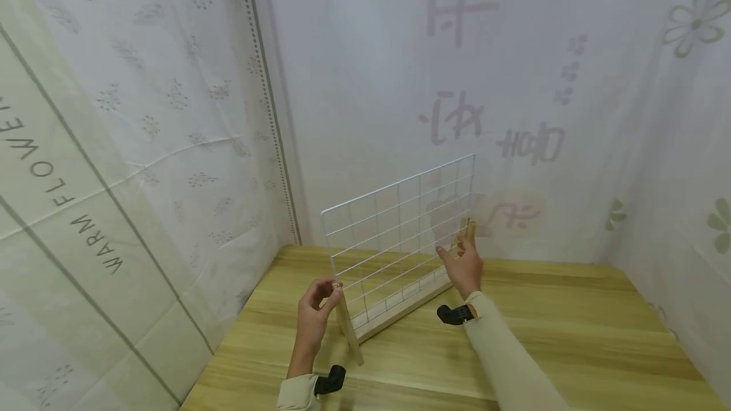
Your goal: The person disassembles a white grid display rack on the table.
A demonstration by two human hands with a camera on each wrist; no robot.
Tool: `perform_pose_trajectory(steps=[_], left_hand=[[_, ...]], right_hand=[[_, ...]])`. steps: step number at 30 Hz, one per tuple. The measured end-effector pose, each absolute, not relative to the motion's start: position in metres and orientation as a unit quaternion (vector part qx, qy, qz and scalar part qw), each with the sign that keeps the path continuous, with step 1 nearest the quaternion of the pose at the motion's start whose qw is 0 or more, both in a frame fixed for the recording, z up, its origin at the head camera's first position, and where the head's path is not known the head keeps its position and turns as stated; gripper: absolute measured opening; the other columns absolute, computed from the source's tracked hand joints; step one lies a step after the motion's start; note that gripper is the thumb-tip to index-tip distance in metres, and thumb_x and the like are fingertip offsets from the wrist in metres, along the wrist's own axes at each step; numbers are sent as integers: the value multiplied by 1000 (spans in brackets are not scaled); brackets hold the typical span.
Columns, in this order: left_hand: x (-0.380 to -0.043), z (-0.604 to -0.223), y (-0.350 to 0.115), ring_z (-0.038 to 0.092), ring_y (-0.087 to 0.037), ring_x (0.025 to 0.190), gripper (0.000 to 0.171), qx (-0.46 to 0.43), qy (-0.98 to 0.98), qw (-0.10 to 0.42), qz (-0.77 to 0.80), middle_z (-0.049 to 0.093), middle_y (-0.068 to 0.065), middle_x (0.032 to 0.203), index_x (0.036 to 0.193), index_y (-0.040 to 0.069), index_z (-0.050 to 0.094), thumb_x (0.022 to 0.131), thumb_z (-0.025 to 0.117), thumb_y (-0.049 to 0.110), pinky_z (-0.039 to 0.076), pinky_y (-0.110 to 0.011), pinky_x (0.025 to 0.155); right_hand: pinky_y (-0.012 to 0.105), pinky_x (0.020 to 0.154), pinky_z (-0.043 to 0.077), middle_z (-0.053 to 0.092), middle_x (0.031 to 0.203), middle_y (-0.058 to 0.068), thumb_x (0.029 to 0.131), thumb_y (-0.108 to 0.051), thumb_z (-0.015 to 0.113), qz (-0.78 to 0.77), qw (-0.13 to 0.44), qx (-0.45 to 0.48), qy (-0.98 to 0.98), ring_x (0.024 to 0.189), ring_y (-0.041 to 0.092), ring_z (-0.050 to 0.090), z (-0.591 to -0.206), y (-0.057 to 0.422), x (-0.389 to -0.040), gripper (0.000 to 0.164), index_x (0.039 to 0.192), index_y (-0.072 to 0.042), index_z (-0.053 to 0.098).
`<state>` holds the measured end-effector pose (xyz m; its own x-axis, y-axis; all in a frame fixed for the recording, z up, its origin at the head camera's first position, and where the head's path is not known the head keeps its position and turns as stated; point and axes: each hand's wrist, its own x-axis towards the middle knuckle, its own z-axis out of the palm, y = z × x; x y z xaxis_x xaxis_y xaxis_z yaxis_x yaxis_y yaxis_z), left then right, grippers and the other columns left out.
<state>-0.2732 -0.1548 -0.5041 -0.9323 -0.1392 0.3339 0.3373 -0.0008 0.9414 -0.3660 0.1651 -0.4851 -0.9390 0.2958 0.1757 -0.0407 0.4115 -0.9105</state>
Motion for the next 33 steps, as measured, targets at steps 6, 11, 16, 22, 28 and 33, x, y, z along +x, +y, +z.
perform_pose_trajectory(steps=[6,11,16,22,28,33], left_hand=[[-273,-507,-151,62,-6,93,27,-76,-688,163,-703,70,4,104,118,-5,62,94,68,5,53,-21,84],[-271,-505,-153,62,-5,94,27,-72,-696,159,-696,70,7,104,120,-3,61,95,66,6,53,-20,85],[-274,-501,-157,62,-5,94,26,-68,-699,163,-693,70,9,103,119,-1,62,95,67,7,54,-20,85],[-275,-504,-158,61,-5,95,29,-72,-702,165,-689,70,9,105,121,-4,61,96,66,10,53,-20,86],[-272,-509,-155,62,-6,96,26,-66,-703,155,-691,69,-7,110,120,1,61,96,67,10,52,-20,85],[-271,-508,-153,63,-6,97,24,-65,-701,160,-692,67,-19,113,120,5,61,96,66,10,52,-21,85]], right_hand=[[58,107,43,50,148,22,91,-35,74,541,176,-94,-817,133,42,49,-485,155,-366,72,149,-5,44],[58,108,42,52,145,24,92,-34,74,557,185,-98,-804,134,42,49,-487,147,-372,72,149,-2,43],[60,107,42,52,142,24,92,-36,74,584,192,-89,-784,132,41,49,-488,140,-379,75,150,-2,41],[57,99,48,57,135,22,90,-39,75,589,200,-86,-778,125,42,55,-495,144,-384,72,148,-7,46],[56,93,52,62,132,22,90,-43,74,565,213,-89,-792,118,43,62,-503,149,-382,72,150,-11,47],[55,91,52,66,128,21,90,-40,75,539,234,-87,-804,110,41,67,-503,150,-383,70,147,-7,50]])
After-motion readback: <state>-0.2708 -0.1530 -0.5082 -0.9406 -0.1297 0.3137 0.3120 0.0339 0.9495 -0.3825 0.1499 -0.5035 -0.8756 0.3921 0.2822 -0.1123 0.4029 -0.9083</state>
